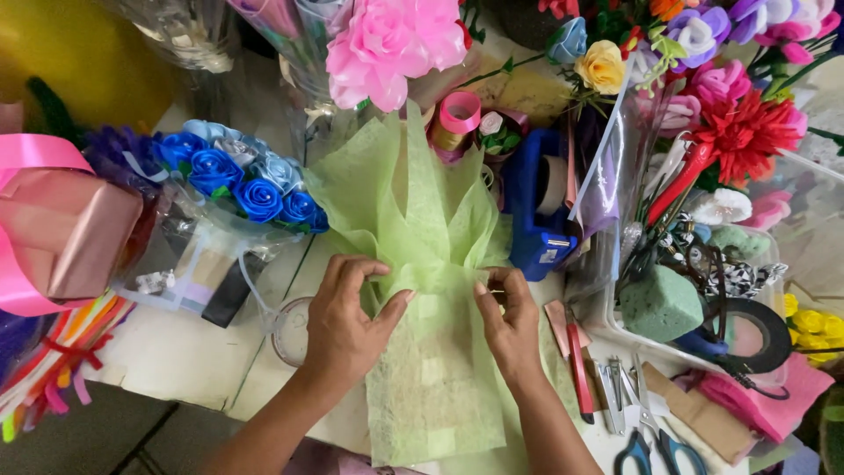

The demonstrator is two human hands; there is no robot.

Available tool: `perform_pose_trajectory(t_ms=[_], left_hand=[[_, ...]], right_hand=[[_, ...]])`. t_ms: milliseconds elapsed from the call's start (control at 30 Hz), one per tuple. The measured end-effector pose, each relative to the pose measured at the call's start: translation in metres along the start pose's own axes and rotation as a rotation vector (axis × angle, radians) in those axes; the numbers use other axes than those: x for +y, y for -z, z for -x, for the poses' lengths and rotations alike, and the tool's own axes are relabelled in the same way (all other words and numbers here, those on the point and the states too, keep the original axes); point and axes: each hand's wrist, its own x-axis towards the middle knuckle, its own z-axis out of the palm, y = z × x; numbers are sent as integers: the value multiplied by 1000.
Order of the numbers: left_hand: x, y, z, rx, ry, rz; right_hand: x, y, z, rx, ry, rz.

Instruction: The person wraps a small cardboard box with green tissue paper by hand, applying double-sided tape to the box and pressing the paper into place using shears to cut the tape.

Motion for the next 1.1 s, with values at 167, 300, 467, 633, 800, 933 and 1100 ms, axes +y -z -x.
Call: perform_pose_trajectory(t_ms=[167, 300, 467, 633, 800, 933, 1100], left_hand=[[0, -10, -2, 9, -45, 0], [-1, -15, -2, 29, -66, 19], [1, -7, 4, 59, -91, -165], [8, -6, 19, 56, -82, -51], [8, -9, 16, 67, -82, 39], [11, -9, 9, 21, -67, 121], [8, -13, 4, -47, -15, 169]], right_hand=[[1, -3, -3, 37, 163, 76], [3, -7, -6, 33, 200, 41], [5, -7, -5, 52, 182, 17], [9, -6, -2, 63, 267, -7], [10, -5, -2, 57, 256, -31], [10, -4, -5, 1, 282, 32], [10, -6, -9, 3, 276, 60]])
